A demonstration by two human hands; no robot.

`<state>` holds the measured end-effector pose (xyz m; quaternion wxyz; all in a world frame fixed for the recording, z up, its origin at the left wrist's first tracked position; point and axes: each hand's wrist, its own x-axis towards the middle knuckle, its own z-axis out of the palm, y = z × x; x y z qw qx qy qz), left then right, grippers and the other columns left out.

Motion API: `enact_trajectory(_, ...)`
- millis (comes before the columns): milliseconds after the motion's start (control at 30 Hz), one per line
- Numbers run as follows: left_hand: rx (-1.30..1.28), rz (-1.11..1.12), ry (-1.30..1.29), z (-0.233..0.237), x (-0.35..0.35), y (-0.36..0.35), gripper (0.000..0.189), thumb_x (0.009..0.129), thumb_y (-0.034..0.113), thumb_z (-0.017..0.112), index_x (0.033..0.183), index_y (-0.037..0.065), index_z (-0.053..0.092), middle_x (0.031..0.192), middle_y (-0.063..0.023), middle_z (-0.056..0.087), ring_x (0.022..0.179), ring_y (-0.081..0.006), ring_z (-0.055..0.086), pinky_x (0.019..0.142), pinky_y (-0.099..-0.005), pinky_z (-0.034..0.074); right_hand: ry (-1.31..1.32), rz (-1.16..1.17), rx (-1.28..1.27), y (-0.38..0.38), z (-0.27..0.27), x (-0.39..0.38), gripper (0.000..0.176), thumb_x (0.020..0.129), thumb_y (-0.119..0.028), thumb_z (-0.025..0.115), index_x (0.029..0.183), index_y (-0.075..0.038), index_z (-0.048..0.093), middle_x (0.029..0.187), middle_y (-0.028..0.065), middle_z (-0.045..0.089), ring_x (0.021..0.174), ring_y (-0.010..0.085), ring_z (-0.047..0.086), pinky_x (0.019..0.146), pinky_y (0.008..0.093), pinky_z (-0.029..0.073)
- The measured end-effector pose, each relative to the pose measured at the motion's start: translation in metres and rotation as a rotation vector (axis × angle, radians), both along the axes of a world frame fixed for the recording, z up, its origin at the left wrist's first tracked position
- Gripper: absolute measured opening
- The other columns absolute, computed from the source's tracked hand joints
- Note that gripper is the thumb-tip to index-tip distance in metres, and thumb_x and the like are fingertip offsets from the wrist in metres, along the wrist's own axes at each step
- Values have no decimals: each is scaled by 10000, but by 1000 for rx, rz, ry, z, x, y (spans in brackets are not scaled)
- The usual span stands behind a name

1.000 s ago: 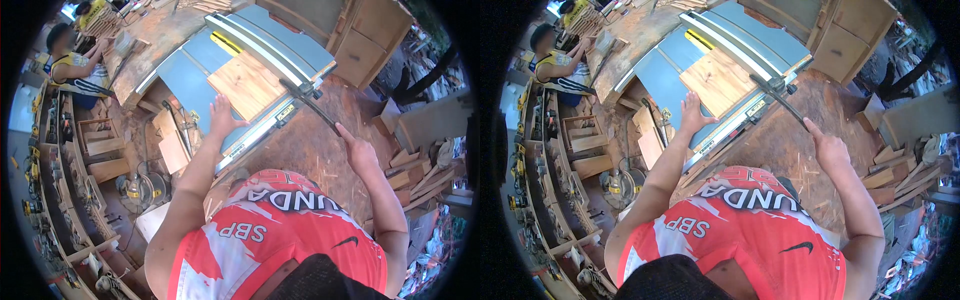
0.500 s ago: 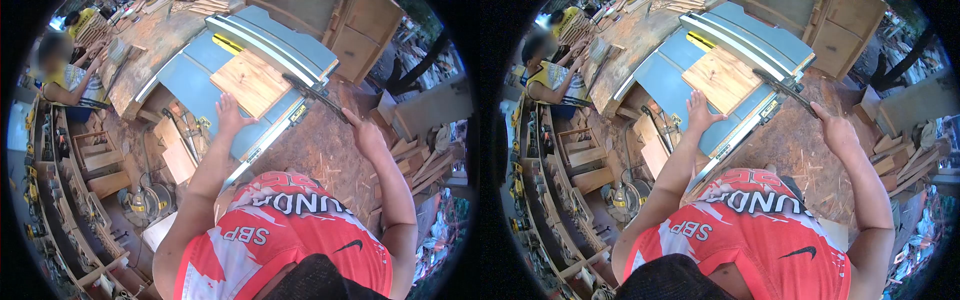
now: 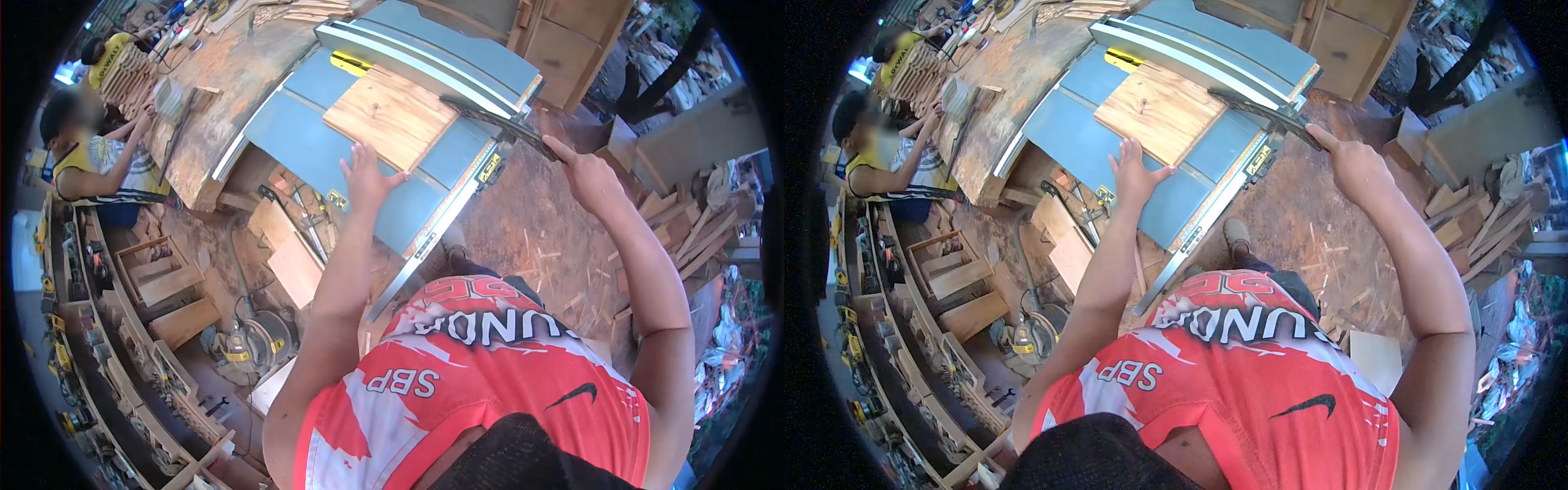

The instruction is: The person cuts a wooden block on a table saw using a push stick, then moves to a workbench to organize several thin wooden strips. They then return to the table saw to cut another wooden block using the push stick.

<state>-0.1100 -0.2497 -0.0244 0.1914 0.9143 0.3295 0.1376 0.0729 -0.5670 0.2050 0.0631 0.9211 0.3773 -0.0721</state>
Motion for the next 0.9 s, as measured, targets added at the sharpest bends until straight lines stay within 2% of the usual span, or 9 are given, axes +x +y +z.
enact_trajectory(133,54,-23,-106,-11,-3,2,1140,675,570,813,1450,-113,332,1491,-316,373,1454,-382,289,1199,-540,120,17,-32,3,7,-2,1,556,968,-136,507,1474,-344,408,856,271,671,822,434,672,741,546,519)
enact_trajectory(333,29,-20,-62,-6,1,9,1062,751,505,782,1462,-120,299,1522,-321,314,1473,-396,231,1206,-512,124,-8,21,52,15,-6,4,530,969,-141,508,1460,-330,435,888,265,677,840,429,674,749,547,527)
enact_trajectory(433,13,-47,-24,4,-1,13,1081,761,518,774,1471,-123,271,1539,-322,277,1483,-398,195,1210,-498,116,-12,30,71,23,-1,4,526,967,-131,505,1454,-320,445,897,261,679,845,429,674,752,548,529)
enact_trajectory(500,15,-37,-24,-3,2,19,1089,763,526,771,1473,-125,262,1542,-320,271,1485,-397,189,1210,-495,112,33,-4,-28,31,8,0,634,925,-19,407,1477,-330,421,1002,259,683,942,412,681,818,524,541)
enact_trajectory(633,14,-19,-39,-4,4,23,1100,767,544,765,1474,-125,254,1542,-318,273,1486,-397,185,1210,-493,113,15,24,40,31,-5,8,625,919,-17,411,1470,-309,439,997,256,686,941,411,682,824,524,539)
enact_trajectory(700,27,-18,-37,-2,3,25,1090,766,539,767,1470,-125,265,1534,-320,288,1480,-401,201,1209,-493,122,-27,72,122,31,-13,15,534,955,-108,492,1450,-307,458,965,267,676,907,427,669,793,533,525)
enact_trajectory(833,64,-15,-95,-5,2,28,1034,766,517,773,1450,-114,324,1504,-319,344,1456,-409,260,1201,-499,152,-8,55,108,41,0,10,533,953,-103,480,1447,-304,466,993,272,670,928,426,665,812,524,521)
enact_trajectory(900,59,-7,-103,-8,3,30,1011,767,512,773,1443,-107,346,1499,-315,356,1451,-404,274,1200,-498,160,31,25,41,47,8,5,630,912,9,384,1461,-293,455,1131,246,661,1036,389,661,876,494,530)
